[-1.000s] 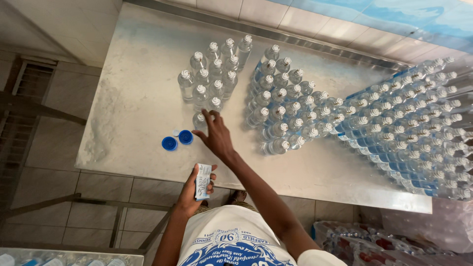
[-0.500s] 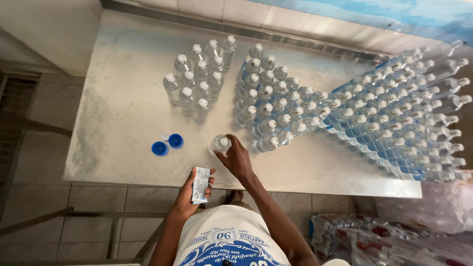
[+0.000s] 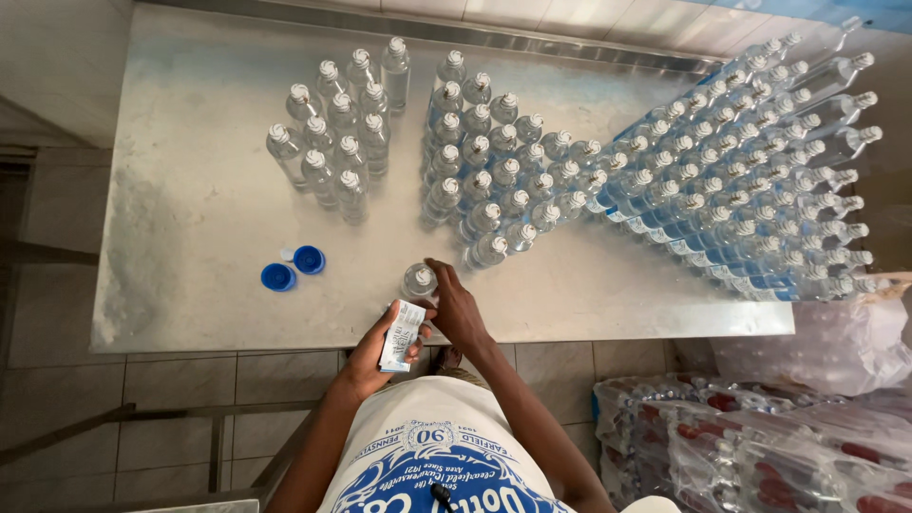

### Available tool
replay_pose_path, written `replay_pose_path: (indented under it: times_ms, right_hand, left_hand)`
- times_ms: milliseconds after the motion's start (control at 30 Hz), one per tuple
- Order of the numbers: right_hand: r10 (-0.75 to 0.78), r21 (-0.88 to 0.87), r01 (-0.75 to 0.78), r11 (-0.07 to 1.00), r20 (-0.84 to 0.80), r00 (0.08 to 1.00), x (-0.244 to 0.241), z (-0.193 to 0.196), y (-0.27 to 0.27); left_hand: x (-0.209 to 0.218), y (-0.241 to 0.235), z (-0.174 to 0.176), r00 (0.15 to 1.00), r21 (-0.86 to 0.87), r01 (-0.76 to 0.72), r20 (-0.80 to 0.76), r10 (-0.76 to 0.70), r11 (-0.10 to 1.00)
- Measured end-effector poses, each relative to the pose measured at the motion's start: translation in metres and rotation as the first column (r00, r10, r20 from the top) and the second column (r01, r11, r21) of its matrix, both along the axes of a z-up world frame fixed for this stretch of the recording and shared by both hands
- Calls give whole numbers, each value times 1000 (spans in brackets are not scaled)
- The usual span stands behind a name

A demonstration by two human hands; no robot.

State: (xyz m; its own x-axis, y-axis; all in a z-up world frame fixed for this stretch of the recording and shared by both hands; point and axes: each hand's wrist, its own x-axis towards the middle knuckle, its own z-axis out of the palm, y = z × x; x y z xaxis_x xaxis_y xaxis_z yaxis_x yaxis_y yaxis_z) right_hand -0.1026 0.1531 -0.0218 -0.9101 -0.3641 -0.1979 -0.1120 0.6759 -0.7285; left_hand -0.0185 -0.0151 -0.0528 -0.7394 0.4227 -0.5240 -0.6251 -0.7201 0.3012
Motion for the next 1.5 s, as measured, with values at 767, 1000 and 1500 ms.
replay_pose_path:
  times_ms: [767, 1000, 1500]
  right_hand:
    - [-24, -403, 93, 910, 173, 985, 11, 48, 25]
    - [56, -385, 1, 923, 137, 989, 3, 50, 21]
    - [-67, -432, 49, 900, -28, 997, -34, 7, 29]
  left_hand:
    - [11, 10, 35, 998, 54, -48, 29, 47, 997]
    - [11, 1, 30, 997, -34, -73, 17, 74, 997]
    - [12, -20, -19, 978, -60, -208, -7, 208, 976]
